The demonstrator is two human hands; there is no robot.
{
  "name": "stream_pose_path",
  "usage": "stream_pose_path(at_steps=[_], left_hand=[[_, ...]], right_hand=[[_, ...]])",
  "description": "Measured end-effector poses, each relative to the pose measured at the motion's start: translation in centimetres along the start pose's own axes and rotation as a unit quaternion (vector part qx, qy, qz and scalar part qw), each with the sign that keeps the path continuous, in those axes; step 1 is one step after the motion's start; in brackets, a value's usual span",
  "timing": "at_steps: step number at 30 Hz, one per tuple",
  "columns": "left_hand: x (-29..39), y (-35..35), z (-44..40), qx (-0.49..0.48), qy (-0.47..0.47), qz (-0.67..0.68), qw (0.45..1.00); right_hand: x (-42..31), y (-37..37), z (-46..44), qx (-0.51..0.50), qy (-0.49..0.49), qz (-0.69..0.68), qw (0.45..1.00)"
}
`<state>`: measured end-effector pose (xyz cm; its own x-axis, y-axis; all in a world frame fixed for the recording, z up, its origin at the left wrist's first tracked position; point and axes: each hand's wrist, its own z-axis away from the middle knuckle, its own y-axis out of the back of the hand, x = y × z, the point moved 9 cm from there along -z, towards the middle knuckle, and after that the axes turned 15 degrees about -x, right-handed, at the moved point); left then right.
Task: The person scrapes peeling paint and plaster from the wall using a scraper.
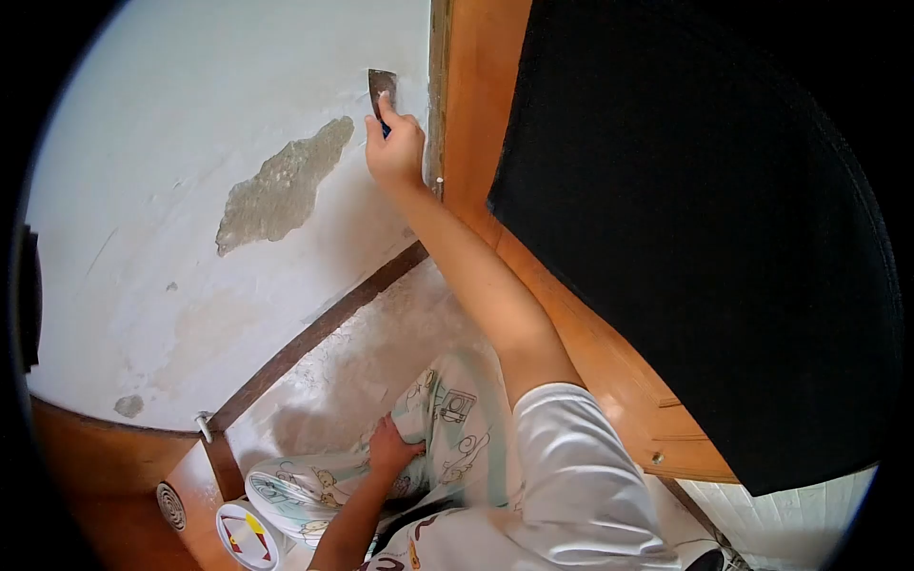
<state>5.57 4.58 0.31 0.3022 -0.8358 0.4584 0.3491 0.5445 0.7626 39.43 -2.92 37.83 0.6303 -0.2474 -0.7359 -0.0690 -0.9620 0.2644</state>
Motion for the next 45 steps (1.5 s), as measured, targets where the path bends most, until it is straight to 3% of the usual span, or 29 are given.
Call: stream_pose_path(at_steps=[5,7,10,14,23,26,30,33,37,45], left_hand=[[0.0,0.1,-0.1,0.004,0.012,-0.013,1.000],[0.0,0.2,0.0,-0.002,0.016,-0.013,1.000],[0.2,0.8,-0.1,-0.003,0.015,-0.007,1.000],[0.4,0.9,0.1,0.017,0.003,-0.009,1.000],[0.1,0.7,0.0,0.003,0.014,0.005,1.000],[0.1,0.5,-0.2,-0.021,0.018,0.008,1.000],[0.2,-0.2,0.0,-0.026,0.020,0.010,0.999],[0.1,0.4,-0.1,-0.015,0.006,-0.005,1.000],[0.1,0.3,-0.1,-0.010,0.006,-0.008,1.000],[0.2,0.4,-0.1,-0.004,0.000,-0.005,1.000]], right_hand=[[1.1,1.0,3.4,-0.013,0.071,0.124,0.990],[3.4,-0.6,7.0,-0.157,0.046,0.271,0.948],[6.6,-0.7,8.0,-0.242,-0.031,0.318,0.916],[1.3,1.8,5.2,-0.098,0.116,0.198,0.968],[0.4,-0.4,1.9,-0.057,0.152,0.308,0.937],[1.2,-0.6,1.7,-0.057,0.142,0.267,0.952],[0.4,-1.9,2.4,-0.019,0.073,0.075,0.994],[0.1,-2.1,2.5,-0.026,0.057,0.053,0.997],[0.4,-1.1,1.4,-0.034,0.171,0.153,0.973],[0.9,-1.8,1.5,-0.004,0.079,-0.015,0.997]])
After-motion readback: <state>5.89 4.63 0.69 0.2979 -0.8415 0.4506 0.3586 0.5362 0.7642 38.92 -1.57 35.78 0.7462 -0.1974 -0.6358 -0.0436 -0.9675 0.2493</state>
